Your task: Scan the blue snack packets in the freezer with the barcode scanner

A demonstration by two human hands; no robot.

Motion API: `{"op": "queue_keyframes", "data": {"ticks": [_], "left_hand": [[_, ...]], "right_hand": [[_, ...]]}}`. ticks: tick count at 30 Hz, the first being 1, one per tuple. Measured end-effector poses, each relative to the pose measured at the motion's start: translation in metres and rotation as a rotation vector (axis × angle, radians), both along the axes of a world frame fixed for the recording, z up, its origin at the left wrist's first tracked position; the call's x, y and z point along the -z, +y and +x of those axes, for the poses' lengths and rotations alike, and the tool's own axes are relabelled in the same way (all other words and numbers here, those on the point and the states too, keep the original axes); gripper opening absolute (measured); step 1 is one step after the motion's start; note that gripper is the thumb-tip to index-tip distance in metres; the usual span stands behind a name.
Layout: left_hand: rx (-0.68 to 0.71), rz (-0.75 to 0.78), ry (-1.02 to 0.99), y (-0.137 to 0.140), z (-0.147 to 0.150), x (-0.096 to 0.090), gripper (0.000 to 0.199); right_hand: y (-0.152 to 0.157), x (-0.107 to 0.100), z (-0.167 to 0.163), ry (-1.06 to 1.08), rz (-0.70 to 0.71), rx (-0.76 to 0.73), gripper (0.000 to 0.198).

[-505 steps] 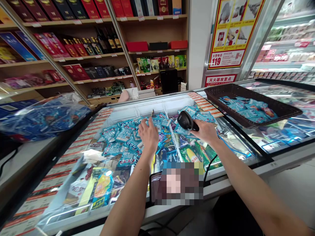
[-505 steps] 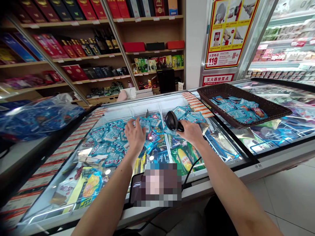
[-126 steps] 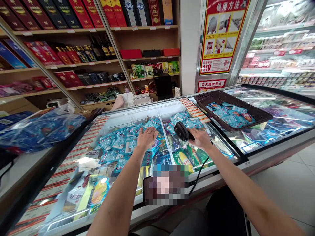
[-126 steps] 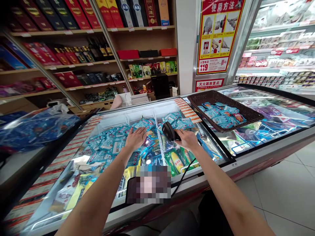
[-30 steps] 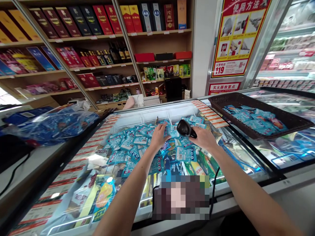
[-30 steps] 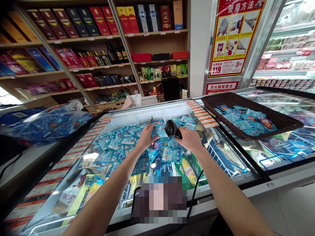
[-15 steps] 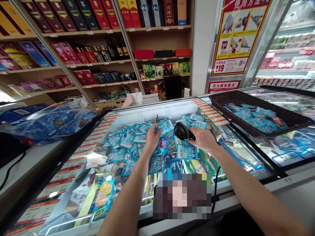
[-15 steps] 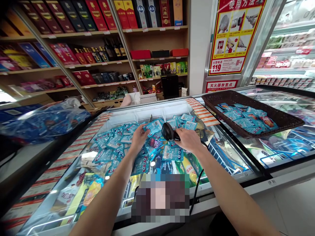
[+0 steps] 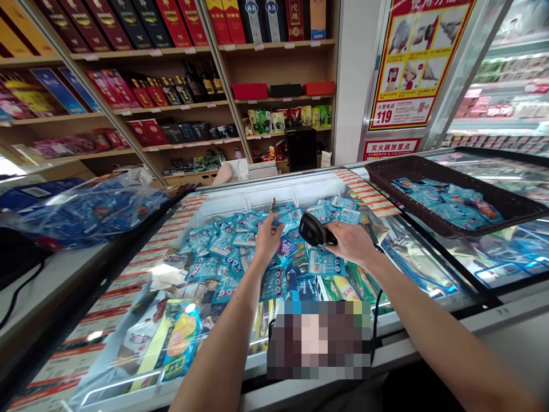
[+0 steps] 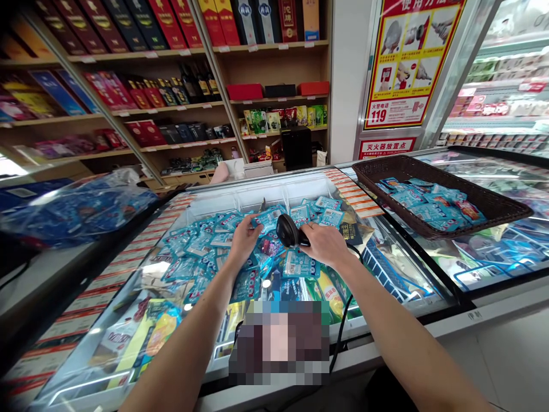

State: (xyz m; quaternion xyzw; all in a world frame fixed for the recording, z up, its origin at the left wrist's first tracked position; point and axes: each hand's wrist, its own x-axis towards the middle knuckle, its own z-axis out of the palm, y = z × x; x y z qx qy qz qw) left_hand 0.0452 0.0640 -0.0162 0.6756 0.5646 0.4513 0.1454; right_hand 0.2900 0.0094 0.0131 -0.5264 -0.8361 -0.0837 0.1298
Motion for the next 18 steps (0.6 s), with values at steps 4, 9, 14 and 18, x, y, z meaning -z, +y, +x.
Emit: {"op": "queue_keyframes", "data": {"ticks": [4,9,14,18], "left_hand": [[0.030,0.000,0.014,0.0025,-0.0025,0.0039,0.037],[0.038,-0.012,0.037,0.0026,-0.0038,0.0040,0.039],[0.044,-0.001,0.062,0.0012,-0.0025,0.0030,0.038],[0.007,0.059,0.073,-0.0031,-0.0005,-0.0016,0.038]], "right_hand": [[0.0001,0.0011,-0.0011,0.002,0.006,-0.006,0.034],[0.0010,0.0025,-0.0008,0.003,0.018,-0.017,0.034],[0.0004,0.0014,-0.0014,0.004,0.016,-0.025,0.035],[0.0009,0.0002,0.0003,0.026,0.011,0.008,0.036]]}}
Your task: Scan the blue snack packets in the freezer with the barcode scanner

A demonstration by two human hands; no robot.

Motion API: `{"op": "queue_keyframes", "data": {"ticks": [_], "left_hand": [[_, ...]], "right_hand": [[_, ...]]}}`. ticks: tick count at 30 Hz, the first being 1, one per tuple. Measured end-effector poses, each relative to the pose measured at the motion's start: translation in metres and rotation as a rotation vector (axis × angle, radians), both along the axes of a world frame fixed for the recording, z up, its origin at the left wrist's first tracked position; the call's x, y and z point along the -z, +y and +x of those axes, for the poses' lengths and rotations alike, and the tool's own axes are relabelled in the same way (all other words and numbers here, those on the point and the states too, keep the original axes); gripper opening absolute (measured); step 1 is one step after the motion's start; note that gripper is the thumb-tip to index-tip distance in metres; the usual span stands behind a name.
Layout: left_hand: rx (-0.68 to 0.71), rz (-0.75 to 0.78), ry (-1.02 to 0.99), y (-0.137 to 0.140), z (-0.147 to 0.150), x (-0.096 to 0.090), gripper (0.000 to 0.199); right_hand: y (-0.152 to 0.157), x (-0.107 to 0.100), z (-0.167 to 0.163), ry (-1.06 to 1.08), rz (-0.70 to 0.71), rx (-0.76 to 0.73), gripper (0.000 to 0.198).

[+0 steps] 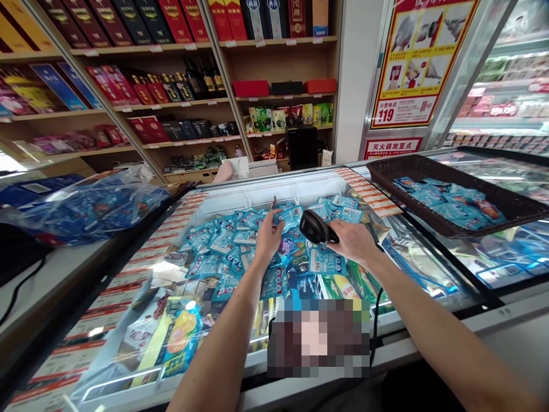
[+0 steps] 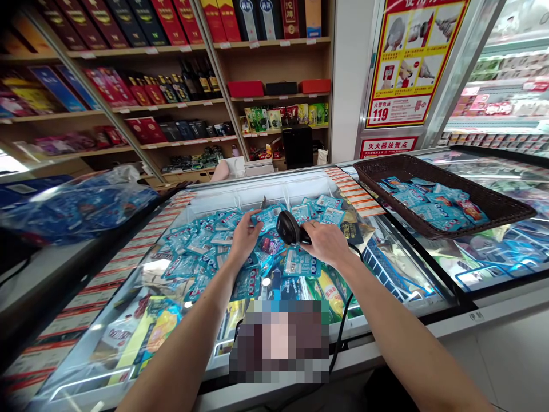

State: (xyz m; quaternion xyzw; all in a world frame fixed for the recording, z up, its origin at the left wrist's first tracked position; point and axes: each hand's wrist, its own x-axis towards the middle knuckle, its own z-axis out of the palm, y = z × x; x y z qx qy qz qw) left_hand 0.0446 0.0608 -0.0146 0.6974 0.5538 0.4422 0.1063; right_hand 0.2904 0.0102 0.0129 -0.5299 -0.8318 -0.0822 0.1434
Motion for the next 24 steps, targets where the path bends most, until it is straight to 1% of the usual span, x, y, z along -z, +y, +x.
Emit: {"op": "queue_keyframes", "data": {"ticks": [2,4,9,11,12,13,15,17,18,19,20,22,24], "left_hand": [[-0.089,0.081,0.034,-0.002,-0.001,-0.004,0.040],[-0.209,0.154,0.091,-0.003,-0.005,-0.007,0.040],[-0.450,0.166,0.284,-0.007,-0.014,-0.013,0.041],[-0.504,0.195,0.405,-0.011,-0.013,-0.014,0.039],[-0.496,0.214,0.468,-0.012,-0.012,-0.015,0.037],[-0.455,0.228,0.531,-0.013,-0.011,-0.015,0.034],[-0.288,0.224,0.642,-0.012,-0.008,-0.015,0.031],[-0.105,0.177,0.711,-0.010,-0.004,-0.012,0.029],[-0.050,0.153,0.727,-0.009,-0.002,-0.010,0.029],[-0.031,0.137,0.729,-0.008,0.000,-0.008,0.028],[-0.042,0.132,0.723,-0.008,0.003,-0.007,0.028],[-0.106,0.148,0.703,-0.009,0.008,-0.004,0.029],[-0.160,0.164,0.690,-0.012,0.013,-0.003,0.034]], "right_hand": [[0.001,0.000,0.002,0.013,0.007,0.042,0.036],[0.003,0.001,0.005,0.023,0.020,0.085,0.037],[0.008,0.005,0.008,0.032,0.019,0.115,0.038],[0.009,0.006,0.009,0.031,0.017,0.121,0.038],[0.009,0.007,0.009,0.032,0.020,0.126,0.038],[0.009,0.007,0.009,0.032,0.022,0.133,0.038],[0.009,0.007,0.009,0.030,0.020,0.146,0.039],[0.009,0.006,0.009,0.025,0.004,0.158,0.039],[0.009,0.006,0.009,0.024,-0.002,0.161,0.039],[0.009,0.006,0.009,0.023,-0.004,0.160,0.039],[0.009,0.006,0.009,0.022,-0.003,0.156,0.039],[0.009,0.006,0.009,0.019,0.000,0.151,0.038],[0.010,0.005,0.008,0.013,-0.006,0.152,0.038]]}}
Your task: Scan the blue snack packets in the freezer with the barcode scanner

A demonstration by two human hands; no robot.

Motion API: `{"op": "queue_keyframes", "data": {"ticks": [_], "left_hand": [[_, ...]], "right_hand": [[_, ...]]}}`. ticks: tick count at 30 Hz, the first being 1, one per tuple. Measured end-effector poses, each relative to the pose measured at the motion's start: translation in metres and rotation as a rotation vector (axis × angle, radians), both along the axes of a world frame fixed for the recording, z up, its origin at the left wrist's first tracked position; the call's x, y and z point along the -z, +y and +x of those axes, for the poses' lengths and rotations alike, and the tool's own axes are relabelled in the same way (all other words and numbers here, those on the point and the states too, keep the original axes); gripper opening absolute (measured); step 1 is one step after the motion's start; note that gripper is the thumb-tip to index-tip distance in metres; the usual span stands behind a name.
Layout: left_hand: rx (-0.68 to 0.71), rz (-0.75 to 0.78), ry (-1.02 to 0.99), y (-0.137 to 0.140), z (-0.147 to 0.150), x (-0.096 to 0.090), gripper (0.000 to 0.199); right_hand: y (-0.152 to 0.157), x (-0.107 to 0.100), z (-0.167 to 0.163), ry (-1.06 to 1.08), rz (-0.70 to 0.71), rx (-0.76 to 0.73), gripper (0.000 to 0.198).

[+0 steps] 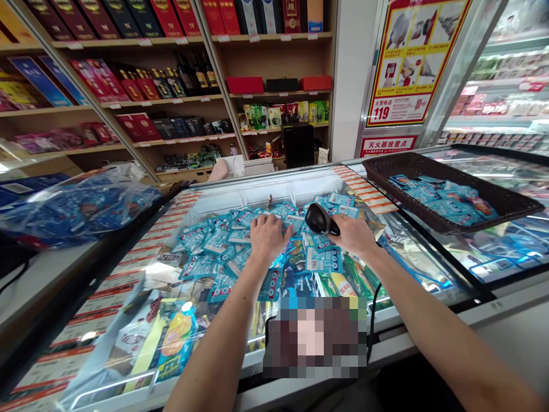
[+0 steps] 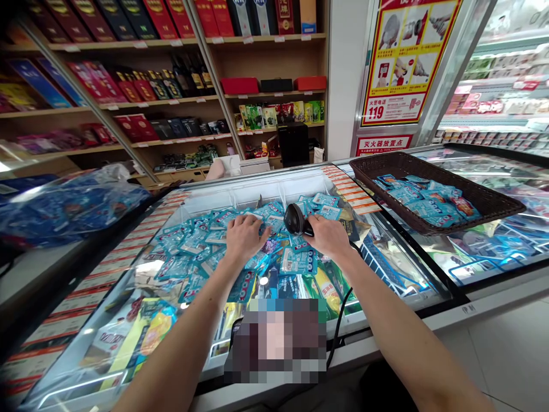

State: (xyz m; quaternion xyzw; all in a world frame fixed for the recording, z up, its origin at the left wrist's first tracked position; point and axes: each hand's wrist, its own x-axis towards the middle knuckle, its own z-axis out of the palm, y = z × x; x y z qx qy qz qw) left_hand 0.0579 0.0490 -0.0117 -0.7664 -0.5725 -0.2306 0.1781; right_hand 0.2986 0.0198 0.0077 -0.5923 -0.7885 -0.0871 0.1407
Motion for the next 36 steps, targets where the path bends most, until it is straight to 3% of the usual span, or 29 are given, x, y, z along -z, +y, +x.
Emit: {"op": "queue_keyframes", "data": {"ticks": [5,11,20,28,36], "left_hand": [[-0.031,-0.019,-0.028,-0.004,0.005,0.002,0.053],[-0.083,-0.011,-0.035,0.000,0.000,0.005,0.057],[-0.188,-0.114,-0.183,0.012,-0.022,-0.002,0.039],[-0.142,-0.139,-0.301,0.015,-0.029,-0.002,0.032],[-0.095,-0.074,-0.262,0.007,-0.023,-0.001,0.032]], "right_hand": [[0.000,-0.001,0.000,-0.005,-0.021,0.016,0.041],[0.001,0.000,0.002,0.002,-0.001,0.006,0.039],[0.000,0.000,0.003,0.016,-0.009,-0.020,0.037],[-0.001,0.001,0.001,0.022,-0.003,-0.064,0.034],[-0.006,-0.001,-0.003,0.013,-0.023,-0.151,0.038]]}}
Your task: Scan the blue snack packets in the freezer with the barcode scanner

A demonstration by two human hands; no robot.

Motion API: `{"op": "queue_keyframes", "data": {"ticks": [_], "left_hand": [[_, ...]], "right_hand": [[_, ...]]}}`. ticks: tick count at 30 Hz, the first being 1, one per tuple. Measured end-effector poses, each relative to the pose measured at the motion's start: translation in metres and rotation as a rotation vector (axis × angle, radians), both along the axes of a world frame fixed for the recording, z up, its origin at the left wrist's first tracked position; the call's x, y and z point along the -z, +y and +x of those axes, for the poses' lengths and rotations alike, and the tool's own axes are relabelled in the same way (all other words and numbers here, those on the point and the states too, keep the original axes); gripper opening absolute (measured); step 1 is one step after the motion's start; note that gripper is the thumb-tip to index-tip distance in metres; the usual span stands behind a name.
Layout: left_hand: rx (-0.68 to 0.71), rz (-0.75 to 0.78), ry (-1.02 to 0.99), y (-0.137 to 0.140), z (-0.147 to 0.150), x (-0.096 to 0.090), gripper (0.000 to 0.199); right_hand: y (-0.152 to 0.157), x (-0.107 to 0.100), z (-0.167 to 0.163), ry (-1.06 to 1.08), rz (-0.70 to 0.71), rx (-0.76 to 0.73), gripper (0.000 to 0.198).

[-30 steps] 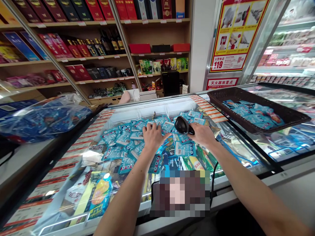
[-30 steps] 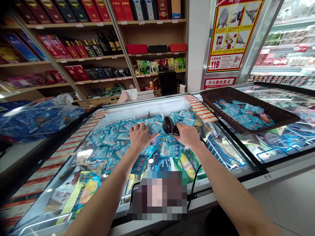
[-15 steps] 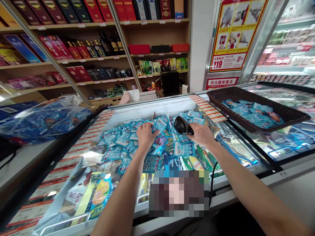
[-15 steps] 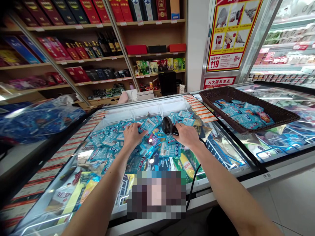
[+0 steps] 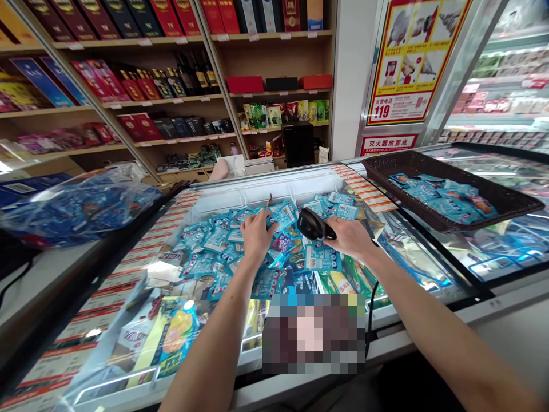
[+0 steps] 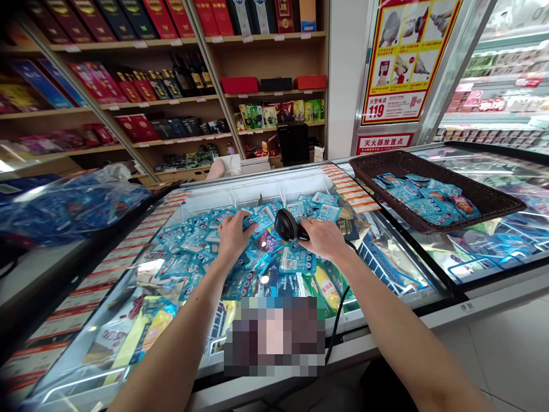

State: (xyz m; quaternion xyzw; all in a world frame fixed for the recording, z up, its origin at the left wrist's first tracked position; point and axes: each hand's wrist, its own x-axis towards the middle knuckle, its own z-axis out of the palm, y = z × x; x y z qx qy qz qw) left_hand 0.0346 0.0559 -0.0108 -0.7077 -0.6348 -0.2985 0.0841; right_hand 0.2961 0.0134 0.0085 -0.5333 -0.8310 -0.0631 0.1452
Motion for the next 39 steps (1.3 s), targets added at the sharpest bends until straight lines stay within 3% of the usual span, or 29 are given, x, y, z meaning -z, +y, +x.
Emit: {"op": "queue_keyframes", "data": {"ticks": [11,27,39], "left_hand": [[0.028,-0.042,-0.169,0.004,-0.002,-0.004,0.032],[0.017,0.002,-0.074,0.002,0.001,0.003,0.034],[0.003,0.004,-0.070,0.000,0.003,0.003,0.034]], "right_hand": [[0.001,0.003,0.002,0.026,0.072,-0.057,0.036],[0.005,0.001,-0.007,-0.055,0.143,-0.097,0.029],[0.001,-0.003,-0.009,-0.080,0.122,-0.104,0.028]]}}
